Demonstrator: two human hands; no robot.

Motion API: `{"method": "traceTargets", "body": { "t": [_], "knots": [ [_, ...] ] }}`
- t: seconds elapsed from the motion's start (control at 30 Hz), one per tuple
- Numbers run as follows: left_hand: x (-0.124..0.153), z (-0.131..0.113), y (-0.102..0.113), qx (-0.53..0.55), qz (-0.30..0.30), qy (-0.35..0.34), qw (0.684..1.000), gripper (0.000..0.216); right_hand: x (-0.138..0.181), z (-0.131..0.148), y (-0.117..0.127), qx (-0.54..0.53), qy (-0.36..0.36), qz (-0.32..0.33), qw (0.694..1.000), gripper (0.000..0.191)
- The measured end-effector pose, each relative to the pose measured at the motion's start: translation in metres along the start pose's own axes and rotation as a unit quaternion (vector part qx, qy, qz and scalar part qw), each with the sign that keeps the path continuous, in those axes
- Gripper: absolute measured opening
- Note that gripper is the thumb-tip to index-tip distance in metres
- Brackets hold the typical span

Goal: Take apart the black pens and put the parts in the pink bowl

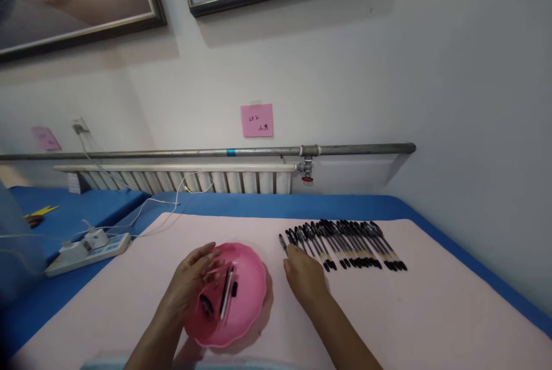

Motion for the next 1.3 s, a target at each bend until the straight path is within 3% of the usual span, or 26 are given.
{"method": "traceTargets", "body": {
  "t": [0.23,0.37,0.47,0.7,0.9,1.0,1.1,1.2,1.3],
  "knots": [
    [-0.006,-0.008,0.012,-0.119,0.005,-0.045,0.992,0.020,-0.006,-0.004,-0.002,0.067,-0.017,-0.003,0.998,0.017],
    [-0.008,-0.008,0.011,-0.243,0.023,-0.071,0.967,0.015,-0.006,-0.007,0.003,0.055,-0.020,-0.021,0.998,0.017],
    [-0.007,-0.004,0.006,-0.374,0.033,-0.099,0.922,0.009,-0.003,0.000,0.008,0.023,-0.004,-0.038,0.999,0.017],
    [-0.002,0.017,-0.013,-0.620,0.053,-0.118,0.774,0.009,0.003,0.018,0.010,-0.053,0.046,-0.055,0.996,0.018],
    [-0.001,0.017,-0.014,-0.699,0.051,-0.109,0.705,0.021,0.004,0.021,0.010,-0.101,0.066,-0.067,0.990,0.017],
    [0.000,0.017,-0.015,-0.707,0.041,-0.112,0.697,0.029,0.007,0.024,0.011,-0.127,0.070,-0.067,0.987,0.017],
    [0.000,0.016,-0.014,-0.695,0.024,-0.111,0.709,0.031,0.009,0.027,0.014,-0.161,0.066,-0.065,0.983,0.018],
    [-0.002,0.009,-0.010,-0.657,0.007,-0.109,0.746,0.023,0.010,0.031,0.019,-0.210,0.057,-0.055,0.974,0.018],
    [0.000,-0.002,-0.010,-0.578,0.018,-0.118,0.807,0.018,0.014,0.045,0.020,-0.282,0.057,-0.018,0.957,0.015]
  ]
}}
Point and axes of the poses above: each hand's wrist, its own x-axis away from the middle knuckle, its own y-axis out of the back of the hand, z = x × y, the point moved 9 cm from there along -x, towards the middle knuckle, and after that the axes turned 3 degrees about -z, right-handed, at the moved point
